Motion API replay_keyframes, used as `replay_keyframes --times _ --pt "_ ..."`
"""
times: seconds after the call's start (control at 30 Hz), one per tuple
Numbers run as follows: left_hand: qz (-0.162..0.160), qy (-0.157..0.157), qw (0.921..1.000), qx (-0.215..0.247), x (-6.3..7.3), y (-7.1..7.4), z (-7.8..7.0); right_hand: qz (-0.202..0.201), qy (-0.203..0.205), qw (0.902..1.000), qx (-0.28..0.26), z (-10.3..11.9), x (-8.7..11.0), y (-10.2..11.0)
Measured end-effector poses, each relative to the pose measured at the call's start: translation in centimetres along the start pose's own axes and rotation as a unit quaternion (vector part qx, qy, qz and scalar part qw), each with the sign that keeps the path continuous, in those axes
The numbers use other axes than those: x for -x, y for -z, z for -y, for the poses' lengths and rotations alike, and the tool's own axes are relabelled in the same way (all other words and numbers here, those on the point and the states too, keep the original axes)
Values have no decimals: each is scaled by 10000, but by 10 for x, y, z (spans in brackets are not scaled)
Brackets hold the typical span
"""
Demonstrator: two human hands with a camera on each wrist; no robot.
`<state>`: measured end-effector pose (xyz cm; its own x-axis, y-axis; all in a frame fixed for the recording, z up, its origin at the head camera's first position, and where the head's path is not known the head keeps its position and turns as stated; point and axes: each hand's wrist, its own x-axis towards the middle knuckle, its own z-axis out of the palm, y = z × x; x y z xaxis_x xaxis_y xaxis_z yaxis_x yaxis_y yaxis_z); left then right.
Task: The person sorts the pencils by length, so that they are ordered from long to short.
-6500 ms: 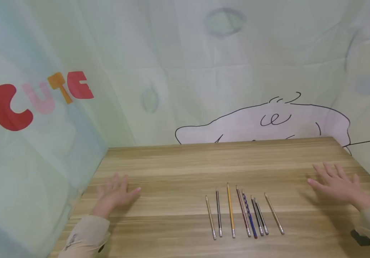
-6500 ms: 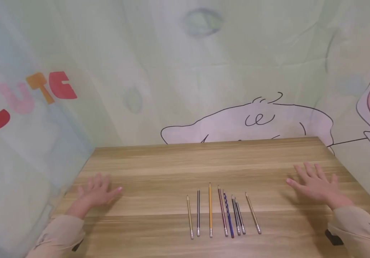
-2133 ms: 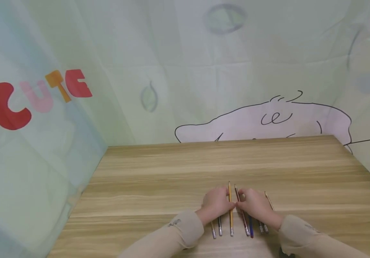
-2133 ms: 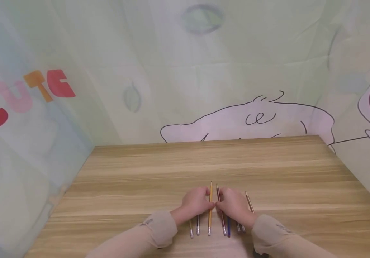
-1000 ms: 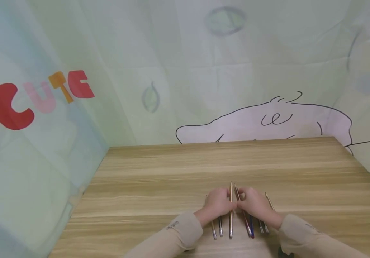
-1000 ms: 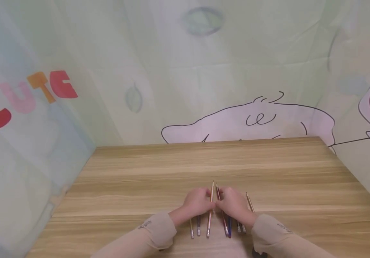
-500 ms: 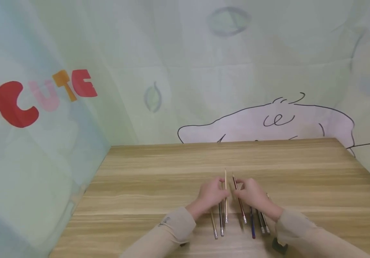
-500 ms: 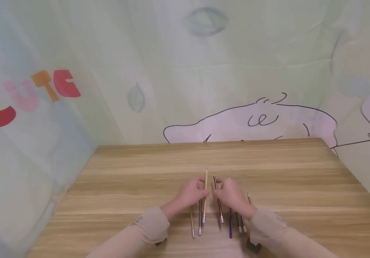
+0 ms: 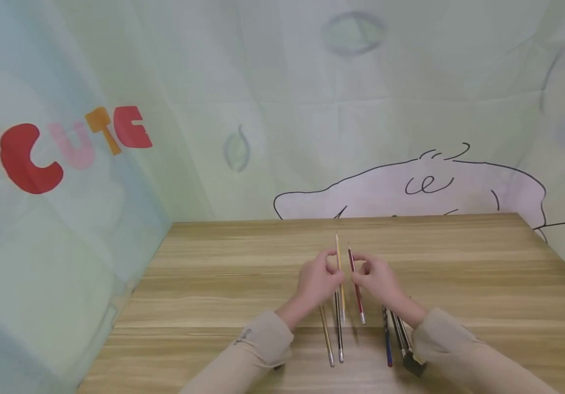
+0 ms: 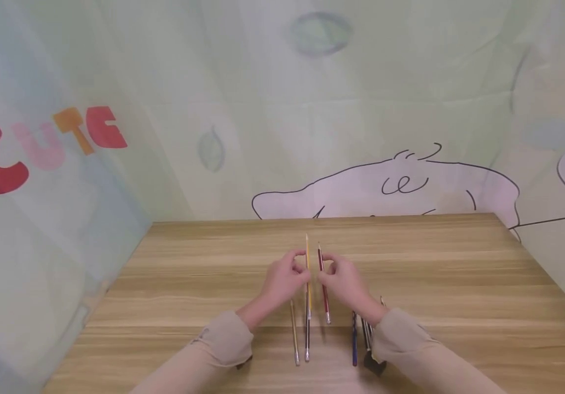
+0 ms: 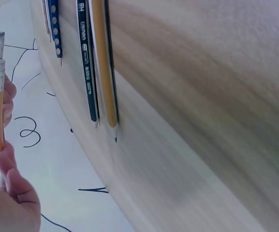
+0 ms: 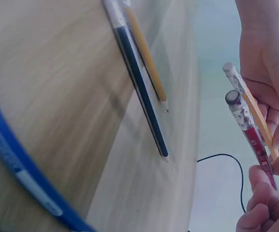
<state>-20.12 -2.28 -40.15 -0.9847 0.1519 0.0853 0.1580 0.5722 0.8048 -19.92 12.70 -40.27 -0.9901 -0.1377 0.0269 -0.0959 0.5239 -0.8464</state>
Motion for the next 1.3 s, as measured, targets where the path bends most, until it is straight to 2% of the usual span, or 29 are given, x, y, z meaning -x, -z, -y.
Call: replay_keyframes --times 0.13,0.4,0.67,0.93,1.2,1.3 --pt "-113 -95 9998 150 -1 5 -1 -71 107 9998 -133 3 -3 -2" --pt "-66 -82 9996 252 0 9 -1 -261 352 9986 -296 8 -6 -4" --pt "-66 -108 9996 266 1 10 1 -175 394 9977 -528 16 -5 -5" --pt "-84 -156 9995 261 0 10 5 -154 472 9960 -744 36 5 -3" --pt "-111 -115 9996 230 -2 13 11 -40 607 9933 -980 13 -9 -15" --pt "-130 -91 9998 139 -2 15 14 -59 501 9927 -1097 11 -13 -20"
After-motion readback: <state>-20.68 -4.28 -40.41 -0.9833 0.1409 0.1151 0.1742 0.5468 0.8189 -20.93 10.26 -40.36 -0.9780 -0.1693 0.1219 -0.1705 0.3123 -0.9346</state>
